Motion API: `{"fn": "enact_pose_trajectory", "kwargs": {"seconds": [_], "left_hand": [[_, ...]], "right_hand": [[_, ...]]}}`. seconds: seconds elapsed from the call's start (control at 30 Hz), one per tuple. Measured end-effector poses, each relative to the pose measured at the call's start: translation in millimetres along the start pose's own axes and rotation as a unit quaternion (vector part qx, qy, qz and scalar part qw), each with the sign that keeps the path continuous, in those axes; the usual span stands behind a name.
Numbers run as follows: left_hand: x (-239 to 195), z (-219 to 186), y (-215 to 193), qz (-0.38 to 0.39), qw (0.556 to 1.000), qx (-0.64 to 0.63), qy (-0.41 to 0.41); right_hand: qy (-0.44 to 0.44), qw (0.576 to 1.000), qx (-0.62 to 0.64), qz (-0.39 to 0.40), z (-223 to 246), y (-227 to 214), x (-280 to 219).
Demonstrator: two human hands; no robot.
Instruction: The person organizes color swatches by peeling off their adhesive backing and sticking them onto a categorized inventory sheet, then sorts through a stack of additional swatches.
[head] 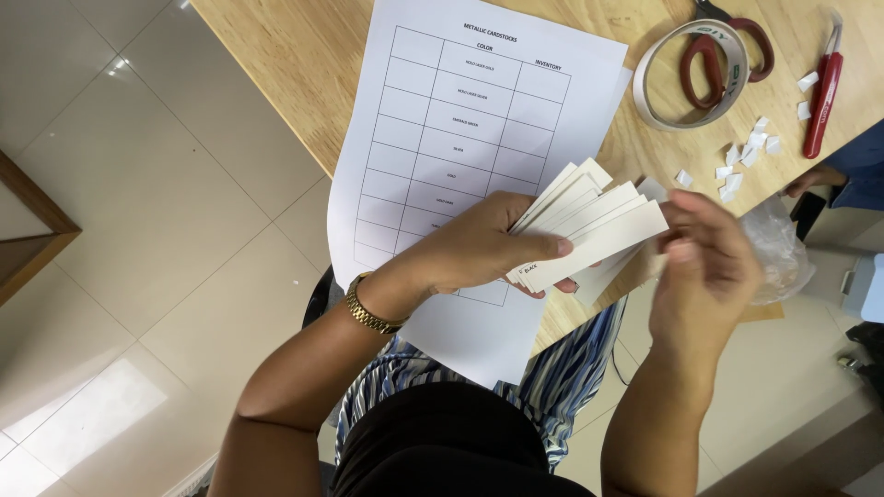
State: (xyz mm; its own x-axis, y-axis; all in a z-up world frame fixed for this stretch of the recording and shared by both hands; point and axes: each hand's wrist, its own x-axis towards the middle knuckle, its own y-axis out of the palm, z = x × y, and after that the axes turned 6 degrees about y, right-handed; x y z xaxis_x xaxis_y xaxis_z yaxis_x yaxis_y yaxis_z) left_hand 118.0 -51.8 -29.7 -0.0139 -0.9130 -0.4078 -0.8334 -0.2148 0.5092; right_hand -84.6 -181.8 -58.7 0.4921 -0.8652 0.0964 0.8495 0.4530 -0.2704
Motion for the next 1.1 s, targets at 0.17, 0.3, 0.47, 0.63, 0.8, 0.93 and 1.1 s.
{"fn": "enact_pose_trajectory", "kwargs": {"seconds": [0.17, 0.3, 0.47, 0.63, 0.8, 0.93, 1.1], "left_hand": [[-9, -24, 11, -0.08, 0.984, 0.102, -0.126], [-11, -16, 11, 0.002, 0.999, -0.008, -0.049], [5, 8, 8, 0.059, 0.998, -0.029, -0.003], [-1, -2, 13, 0.067, 0.997, -0.02, 0.045], [-2, -8, 12, 0.089, 0.995, 0.011, 0.041], [8, 2, 5, 0.089, 0.995, 0.033, -0.019], [11, 0, 7, 0.093, 0.994, 0.058, -0.016]], "right_hand": [[0.161, 0.98, 0.095, 0.072, 12, 11, -9], [0.154, 0.978, 0.136, 0.025, 13, 17, -12], [0.201, 0.966, 0.159, 0.028, 15, 21, -12], [0.14, 0.975, 0.171, 0.035, -4, 16, -15], [0.129, 0.975, 0.176, 0.034, -11, 3, -19], [0.185, 0.965, 0.183, 0.031, 7, -1, -25], [0.158, 0.969, 0.19, 0.026, 3, -6, -27]]}}
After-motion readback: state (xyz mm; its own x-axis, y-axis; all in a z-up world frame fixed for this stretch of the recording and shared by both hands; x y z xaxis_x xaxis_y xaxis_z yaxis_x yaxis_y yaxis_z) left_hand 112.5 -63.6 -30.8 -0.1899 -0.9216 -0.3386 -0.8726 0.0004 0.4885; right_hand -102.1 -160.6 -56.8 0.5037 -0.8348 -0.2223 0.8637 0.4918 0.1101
